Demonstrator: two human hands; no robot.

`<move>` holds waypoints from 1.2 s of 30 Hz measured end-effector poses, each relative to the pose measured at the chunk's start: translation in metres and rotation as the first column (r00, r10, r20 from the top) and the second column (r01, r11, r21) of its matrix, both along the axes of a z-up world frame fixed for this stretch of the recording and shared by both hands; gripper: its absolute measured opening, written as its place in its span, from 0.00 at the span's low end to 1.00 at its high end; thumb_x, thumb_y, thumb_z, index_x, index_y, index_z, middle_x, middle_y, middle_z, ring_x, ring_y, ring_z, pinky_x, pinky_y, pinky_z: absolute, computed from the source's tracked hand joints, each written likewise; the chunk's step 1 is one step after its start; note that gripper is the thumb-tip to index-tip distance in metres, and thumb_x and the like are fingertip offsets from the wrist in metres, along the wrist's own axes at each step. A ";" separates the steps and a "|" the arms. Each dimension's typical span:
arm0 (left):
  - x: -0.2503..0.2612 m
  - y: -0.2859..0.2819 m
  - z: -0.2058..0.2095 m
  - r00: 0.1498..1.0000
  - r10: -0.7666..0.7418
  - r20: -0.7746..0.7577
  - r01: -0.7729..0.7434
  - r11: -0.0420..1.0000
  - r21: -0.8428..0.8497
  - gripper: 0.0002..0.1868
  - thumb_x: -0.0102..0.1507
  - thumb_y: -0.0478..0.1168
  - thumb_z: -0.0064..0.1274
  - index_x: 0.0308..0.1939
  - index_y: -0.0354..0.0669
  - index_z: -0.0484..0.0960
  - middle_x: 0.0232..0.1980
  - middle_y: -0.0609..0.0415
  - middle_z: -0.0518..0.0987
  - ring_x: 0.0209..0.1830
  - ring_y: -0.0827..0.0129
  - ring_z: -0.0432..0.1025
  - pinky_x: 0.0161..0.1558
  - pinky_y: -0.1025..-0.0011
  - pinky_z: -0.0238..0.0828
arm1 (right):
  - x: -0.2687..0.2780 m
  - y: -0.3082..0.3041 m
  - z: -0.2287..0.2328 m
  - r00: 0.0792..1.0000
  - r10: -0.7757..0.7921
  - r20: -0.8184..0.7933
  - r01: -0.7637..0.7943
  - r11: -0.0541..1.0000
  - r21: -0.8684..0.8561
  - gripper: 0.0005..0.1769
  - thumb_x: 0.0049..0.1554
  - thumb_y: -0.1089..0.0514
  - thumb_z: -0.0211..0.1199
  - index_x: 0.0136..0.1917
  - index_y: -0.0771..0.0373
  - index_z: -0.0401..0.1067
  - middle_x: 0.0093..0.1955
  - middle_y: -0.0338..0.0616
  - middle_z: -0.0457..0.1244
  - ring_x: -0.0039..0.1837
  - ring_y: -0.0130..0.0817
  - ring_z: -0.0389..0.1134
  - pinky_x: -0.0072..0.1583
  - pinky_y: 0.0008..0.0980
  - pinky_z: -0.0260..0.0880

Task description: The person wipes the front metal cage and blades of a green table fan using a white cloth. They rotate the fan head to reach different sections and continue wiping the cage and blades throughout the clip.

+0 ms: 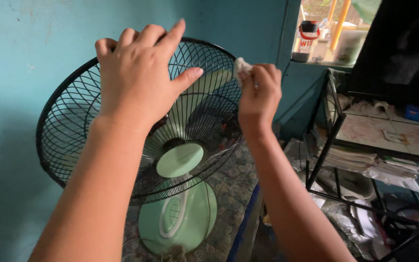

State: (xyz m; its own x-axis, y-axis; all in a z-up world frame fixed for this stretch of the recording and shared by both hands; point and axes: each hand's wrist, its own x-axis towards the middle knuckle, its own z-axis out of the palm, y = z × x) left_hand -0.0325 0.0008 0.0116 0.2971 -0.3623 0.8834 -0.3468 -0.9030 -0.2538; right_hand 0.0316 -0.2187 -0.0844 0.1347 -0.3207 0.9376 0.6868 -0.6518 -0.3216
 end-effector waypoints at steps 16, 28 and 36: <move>0.008 0.000 -0.010 0.982 0.072 0.173 -0.077 0.997 0.020 0.36 0.64 0.72 0.63 0.65 0.55 0.82 0.54 0.53 0.77 0.51 0.56 0.69 0.51 0.48 0.58 | -0.008 0.012 -0.028 0.997 0.041 0.062 -0.043 0.998 0.038 0.08 0.64 0.71 0.62 0.57 0.70 0.77 0.59 0.52 0.67 0.61 0.44 0.71 0.60 0.34 0.74; 0.007 -0.001 -0.013 0.976 0.076 0.206 -0.079 0.997 0.008 0.34 0.64 0.71 0.64 0.64 0.55 0.82 0.54 0.54 0.77 0.52 0.56 0.69 0.50 0.49 0.59 | -0.066 0.039 -0.098 0.988 0.150 -0.041 -0.155 0.972 -0.176 0.07 0.58 0.74 0.62 0.51 0.72 0.76 0.55 0.53 0.67 0.54 0.46 0.72 0.54 0.37 0.72; 0.007 -0.003 -0.014 0.974 0.098 0.202 -0.103 0.995 0.014 0.35 0.65 0.72 0.62 0.65 0.56 0.82 0.52 0.54 0.77 0.51 0.56 0.68 0.51 0.49 0.59 | -0.026 -0.018 -0.051 0.985 0.175 0.012 -0.168 0.923 0.347 0.08 0.67 0.67 0.60 0.58 0.68 0.78 0.59 0.47 0.68 0.55 0.33 0.72 0.56 0.33 0.77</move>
